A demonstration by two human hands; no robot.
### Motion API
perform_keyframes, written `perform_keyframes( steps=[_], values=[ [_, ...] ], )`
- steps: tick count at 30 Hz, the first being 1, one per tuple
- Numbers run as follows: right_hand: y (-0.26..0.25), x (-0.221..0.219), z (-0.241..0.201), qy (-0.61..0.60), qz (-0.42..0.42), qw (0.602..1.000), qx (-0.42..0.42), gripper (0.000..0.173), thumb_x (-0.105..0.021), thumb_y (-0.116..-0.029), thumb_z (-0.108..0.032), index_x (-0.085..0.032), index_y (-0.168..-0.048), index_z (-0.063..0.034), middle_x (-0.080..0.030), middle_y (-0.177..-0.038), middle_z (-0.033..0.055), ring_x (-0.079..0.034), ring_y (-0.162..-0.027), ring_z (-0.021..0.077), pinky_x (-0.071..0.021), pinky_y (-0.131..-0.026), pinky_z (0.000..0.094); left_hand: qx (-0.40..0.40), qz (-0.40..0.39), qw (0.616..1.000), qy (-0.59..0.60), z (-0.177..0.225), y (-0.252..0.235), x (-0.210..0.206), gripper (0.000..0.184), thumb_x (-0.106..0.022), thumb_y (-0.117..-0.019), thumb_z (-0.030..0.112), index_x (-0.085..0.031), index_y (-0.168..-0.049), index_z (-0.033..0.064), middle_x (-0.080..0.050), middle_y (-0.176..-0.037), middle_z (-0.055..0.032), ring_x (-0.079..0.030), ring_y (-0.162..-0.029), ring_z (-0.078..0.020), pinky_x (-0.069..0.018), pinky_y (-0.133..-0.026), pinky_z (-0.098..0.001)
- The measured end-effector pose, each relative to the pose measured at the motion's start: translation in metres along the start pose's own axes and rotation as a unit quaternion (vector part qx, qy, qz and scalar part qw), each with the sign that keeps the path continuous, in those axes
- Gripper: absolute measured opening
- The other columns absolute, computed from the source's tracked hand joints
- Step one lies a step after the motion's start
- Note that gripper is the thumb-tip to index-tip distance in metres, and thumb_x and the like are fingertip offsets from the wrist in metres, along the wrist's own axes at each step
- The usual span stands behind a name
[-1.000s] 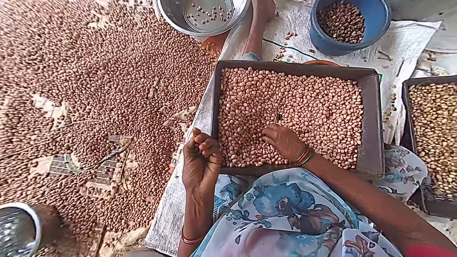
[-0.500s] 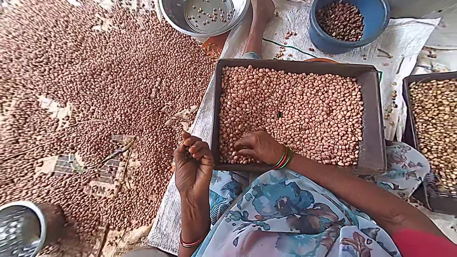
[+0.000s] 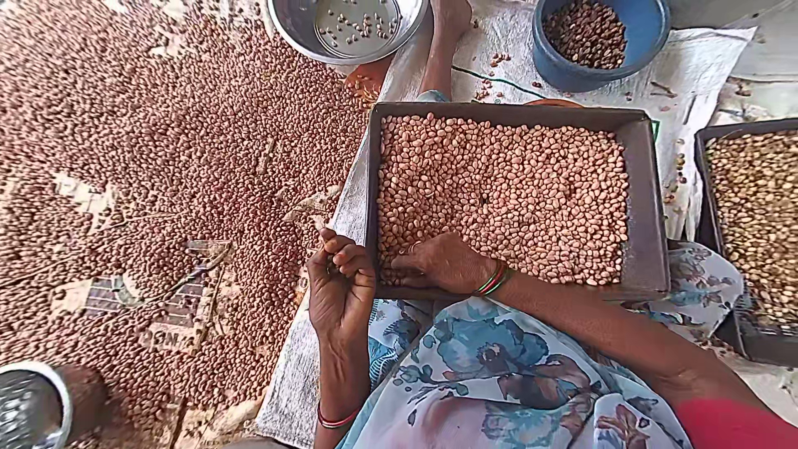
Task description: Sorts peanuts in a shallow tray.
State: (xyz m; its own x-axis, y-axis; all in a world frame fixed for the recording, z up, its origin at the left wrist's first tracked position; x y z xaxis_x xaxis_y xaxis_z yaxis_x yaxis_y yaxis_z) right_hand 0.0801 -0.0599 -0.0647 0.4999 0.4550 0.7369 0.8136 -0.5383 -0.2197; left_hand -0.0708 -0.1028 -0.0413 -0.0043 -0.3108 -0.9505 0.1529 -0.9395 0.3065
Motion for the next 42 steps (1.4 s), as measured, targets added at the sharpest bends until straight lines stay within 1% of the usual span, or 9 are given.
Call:
perform_keyframes(
  steps=[4,8,13,24,28,32,34,38,42],
  values=[
    [0.019,0.043,0.034,0.137,-0.102,0.966,-0.193,0.017,-0.073,-0.0904,-0.014,-0.076,-0.104,-0.0042,-0.070,-0.082,0.0212,-0.070,-0.076,0.0422,-0.0491,-0.064,0.0587,-0.011,-0.001,1.000,-0.014,0.005,0.003,-0.004,0.031,-0.036,-0.1056,0.016,-0.062,-0.094,0.0043,-0.064,-0.072,-0.0020,-0.063,-0.058,-0.0062,-0.0537,-0.056,-0.0142],
    [0.066,0.136,0.063,0.154,0.001,0.922,-0.356,0.024,-0.074,-0.0943,-0.023,-0.076,-0.115,-0.0104,-0.067,-0.077,0.0180,-0.061,-0.067,0.0371,-0.0444,-0.064,0.0596,-0.038,0.017,0.999,-0.022,0.018,0.001,0.003,0.034,-0.034,-0.1069,0.017,-0.062,-0.093,0.0052,-0.064,-0.072,-0.0018,-0.063,-0.058,-0.0052,-0.0534,-0.055,-0.0138],
    [0.097,0.149,0.068,0.110,0.119,0.910,-0.382,0.017,-0.064,-0.0997,-0.014,-0.075,-0.109,-0.0048,-0.055,-0.067,0.0082,-0.046,-0.059,0.0206,-0.0397,-0.061,0.0459,-0.029,0.007,0.999,-0.018,0.010,-0.006,0.002,0.033,-0.032,-0.1069,0.017,-0.060,-0.094,0.0056,-0.062,-0.072,-0.0012,-0.062,-0.057,-0.0043,-0.0528,-0.055,-0.0133],
    [0.044,0.066,0.075,0.155,0.062,0.954,-0.250,0.019,-0.066,-0.0967,-0.014,-0.076,-0.104,0.0003,-0.071,-0.085,0.0233,-0.071,-0.076,0.0435,-0.0520,-0.063,0.0590,0.022,0.017,0.998,-0.048,-0.019,-0.004,-0.009,0.037,-0.032,-0.1079,0.020,-0.063,-0.092,0.0063,-0.064,-0.070,-0.0014,-0.064,-0.057,-0.0056,-0.0540,-0.054,-0.0143],
    [0.062,0.110,0.090,-0.173,0.186,0.919,-0.301,0.010,-0.062,-0.0974,-0.010,-0.069,-0.094,-0.0025,-0.056,-0.069,-0.0054,-0.048,-0.059,-0.0010,-0.0413,-0.058,0.0162,0.030,0.025,0.998,-0.046,-0.022,-0.007,-0.007,0.038,-0.032,-0.1081,0.020,-0.063,-0.090,0.0070,-0.063,-0.069,-0.0012,-0.063,-0.057,-0.0059,-0.0543,-0.054,-0.0146],
    [0.081,0.129,0.108,-0.313,0.206,0.874,-0.311,0.015,-0.054,-0.0957,-0.005,-0.065,-0.105,-0.0062,-0.060,-0.078,-0.0097,-0.052,-0.061,-0.0065,-0.0443,-0.057,0.0102,0.048,0.043,0.996,-0.063,-0.030,-0.014,-0.003,0.036,-0.034,-0.1076,0.018,-0.062,-0.087,0.0074,-0.063,-0.069,-0.0015,-0.063,-0.056,-0.0063,-0.0539,-0.053,-0.0146],
    [0.080,0.123,0.107,-0.124,0.179,0.917,-0.334,0.013,-0.066,-0.0950,-0.006,-0.072,-0.106,-0.0019,-0.054,-0.071,-0.0048,-0.042,-0.058,-0.0010,-0.0371,-0.056,0.0166,0.060,0.055,0.994,-0.079,-0.041,-0.019,-0.004,0.038,-0.032,-0.1076,0.018,-0.063,-0.087,0.0087,-0.063,-0.069,-0.0005,-0.063,-0.056,-0.0057,-0.0536,-0.053,-0.0142],
    [0.075,0.105,0.101,0.113,0.108,0.932,-0.326,0.020,-0.067,-0.0971,-0.012,-0.076,-0.110,0.0010,-0.070,-0.090,0.0254,-0.069,-0.080,0.0434,-0.0519,-0.072,0.0600,0.075,0.065,0.990,-0.100,-0.062,-0.026,-0.008,0.031,-0.034,-0.1069,0.014,-0.061,-0.092,0.0099,-0.062,-0.072,0.0008,-0.062,-0.058,-0.0043,-0.0533,-0.055,-0.0132],
    [0.093,0.123,0.108,-0.139,0.258,0.892,-0.345,0.003,-0.071,-0.0915,-0.006,-0.070,-0.091,-0.0030,-0.050,-0.064,-0.0095,-0.040,-0.055,-0.0058,-0.0357,-0.054,0.0119,0.105,0.072,0.984,-0.125,-0.078,-0.028,-0.008,0.031,-0.035,-0.1074,0.014,-0.063,-0.094,0.0105,-0.063,-0.075,0.0006,-0.064,-0.061,-0.0050,-0.0556,-0.059,-0.0145]
  ],
)
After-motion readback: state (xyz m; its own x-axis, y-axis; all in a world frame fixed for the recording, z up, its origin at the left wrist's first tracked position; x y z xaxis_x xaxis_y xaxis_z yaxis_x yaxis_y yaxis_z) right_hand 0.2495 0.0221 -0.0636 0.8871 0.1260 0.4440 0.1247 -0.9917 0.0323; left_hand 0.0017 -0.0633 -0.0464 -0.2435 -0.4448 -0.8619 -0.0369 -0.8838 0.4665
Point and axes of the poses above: each hand's wrist, its own y-axis away from the middle knuckle, its own x-axis out of the back of the hand, z = x × y, the point moved 4 cm from there along -y, towards the middle knuckle
